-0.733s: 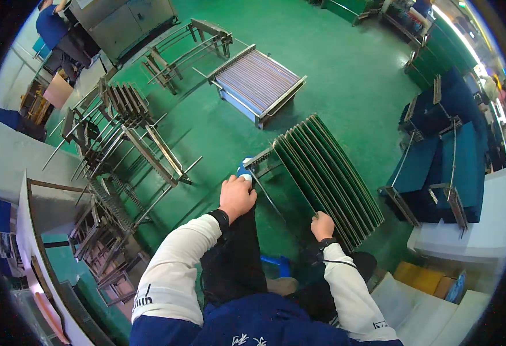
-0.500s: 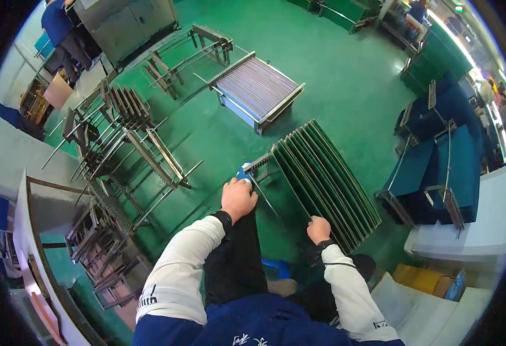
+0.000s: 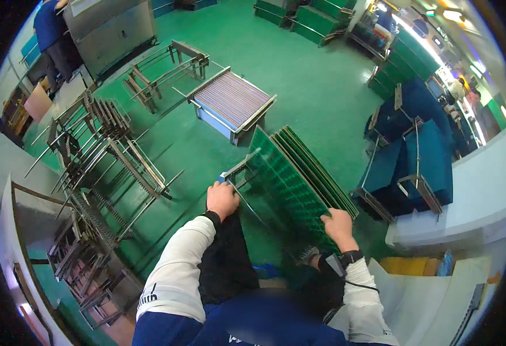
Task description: Manually feeding large green circuit boards or substrates into an industrial processing machine one by one.
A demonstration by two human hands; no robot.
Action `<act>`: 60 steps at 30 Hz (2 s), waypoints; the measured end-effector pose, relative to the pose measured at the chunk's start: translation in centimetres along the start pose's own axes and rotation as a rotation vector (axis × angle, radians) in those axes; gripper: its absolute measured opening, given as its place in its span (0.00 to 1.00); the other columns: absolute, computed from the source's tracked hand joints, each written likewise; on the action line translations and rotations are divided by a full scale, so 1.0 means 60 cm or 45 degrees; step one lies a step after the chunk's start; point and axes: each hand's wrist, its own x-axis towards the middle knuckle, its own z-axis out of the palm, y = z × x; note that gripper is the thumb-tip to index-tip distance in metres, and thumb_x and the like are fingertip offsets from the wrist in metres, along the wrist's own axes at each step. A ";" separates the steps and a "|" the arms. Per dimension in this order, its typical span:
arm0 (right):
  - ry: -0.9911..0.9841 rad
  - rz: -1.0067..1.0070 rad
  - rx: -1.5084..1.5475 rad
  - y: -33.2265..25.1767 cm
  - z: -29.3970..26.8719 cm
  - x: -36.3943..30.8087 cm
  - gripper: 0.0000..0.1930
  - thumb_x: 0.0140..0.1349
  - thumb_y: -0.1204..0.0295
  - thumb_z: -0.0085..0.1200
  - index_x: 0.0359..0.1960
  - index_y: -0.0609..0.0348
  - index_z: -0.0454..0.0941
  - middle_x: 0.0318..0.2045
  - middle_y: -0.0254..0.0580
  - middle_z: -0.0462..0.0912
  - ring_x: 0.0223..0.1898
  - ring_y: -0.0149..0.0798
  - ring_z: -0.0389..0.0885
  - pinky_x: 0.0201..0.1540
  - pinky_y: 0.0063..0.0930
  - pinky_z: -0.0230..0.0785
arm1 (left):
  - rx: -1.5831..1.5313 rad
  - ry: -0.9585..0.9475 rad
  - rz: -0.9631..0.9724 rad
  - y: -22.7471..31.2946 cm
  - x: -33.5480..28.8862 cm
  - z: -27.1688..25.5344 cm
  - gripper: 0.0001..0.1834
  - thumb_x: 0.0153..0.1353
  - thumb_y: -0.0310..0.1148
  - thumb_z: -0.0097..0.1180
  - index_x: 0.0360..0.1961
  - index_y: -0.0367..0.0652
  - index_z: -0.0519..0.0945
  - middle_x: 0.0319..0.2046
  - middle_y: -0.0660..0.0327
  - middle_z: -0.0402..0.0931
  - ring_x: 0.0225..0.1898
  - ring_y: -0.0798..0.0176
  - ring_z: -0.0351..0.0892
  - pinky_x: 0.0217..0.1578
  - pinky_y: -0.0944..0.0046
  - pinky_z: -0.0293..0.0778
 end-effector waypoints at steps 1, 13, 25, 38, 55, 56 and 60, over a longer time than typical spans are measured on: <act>0.023 0.002 -0.022 -0.008 -0.033 -0.007 0.11 0.53 0.66 0.60 0.32 0.62 0.83 0.28 0.60 0.81 0.35 0.62 0.80 0.38 0.52 0.70 | 0.008 0.004 -0.005 -0.003 -0.005 0.003 0.13 0.54 0.40 0.54 0.27 0.42 0.83 0.34 0.55 0.79 0.42 0.48 0.76 0.42 0.47 0.71; 0.289 0.331 1.083 0.026 -0.266 -0.081 0.11 0.58 0.81 0.56 0.43 0.67 0.82 0.35 0.35 0.84 0.33 0.29 0.78 0.40 0.26 0.69 | 0.039 -0.005 0.024 0.013 -0.015 0.007 0.14 0.52 0.40 0.53 0.29 0.41 0.84 0.36 0.55 0.81 0.44 0.49 0.76 0.44 0.48 0.71; 0.215 0.363 1.247 0.069 -0.255 -0.091 0.15 0.61 0.78 0.52 0.50 0.69 0.77 0.42 0.40 0.83 0.39 0.33 0.80 0.44 0.29 0.70 | 0.005 0.066 0.053 0.006 -0.022 0.011 0.14 0.52 0.39 0.53 0.29 0.40 0.83 0.35 0.55 0.80 0.45 0.50 0.75 0.44 0.48 0.71; 0.232 0.514 1.170 0.132 -0.245 -0.026 0.14 0.58 0.79 0.50 0.46 0.69 0.78 0.37 0.42 0.83 0.33 0.34 0.80 0.38 0.30 0.71 | 0.043 0.038 0.053 0.009 -0.009 0.024 0.13 0.52 0.40 0.53 0.29 0.42 0.84 0.34 0.55 0.80 0.44 0.49 0.76 0.43 0.48 0.71; 0.335 0.537 1.112 0.121 -0.252 0.002 0.13 0.56 0.79 0.50 0.43 0.70 0.78 0.34 0.42 0.83 0.31 0.35 0.80 0.37 0.30 0.71 | 0.066 -0.041 0.043 0.027 -0.003 0.010 0.14 0.51 0.40 0.53 0.30 0.41 0.84 0.34 0.55 0.80 0.44 0.49 0.76 0.43 0.49 0.71; 0.336 0.537 1.112 0.126 -0.250 0.001 0.13 0.56 0.79 0.50 0.43 0.70 0.78 0.34 0.42 0.83 0.31 0.35 0.80 0.37 0.30 0.71 | 0.066 -0.040 0.044 0.027 -0.002 0.010 0.14 0.51 0.40 0.53 0.30 0.41 0.84 0.34 0.55 0.80 0.44 0.49 0.76 0.43 0.49 0.71; 0.334 0.530 1.116 0.138 -0.244 -0.007 0.14 0.56 0.80 0.50 0.44 0.70 0.78 0.35 0.43 0.83 0.33 0.36 0.80 0.38 0.30 0.71 | 0.074 -0.043 0.052 0.028 -0.001 0.013 0.14 0.51 0.40 0.54 0.29 0.41 0.84 0.34 0.55 0.80 0.44 0.49 0.76 0.43 0.49 0.71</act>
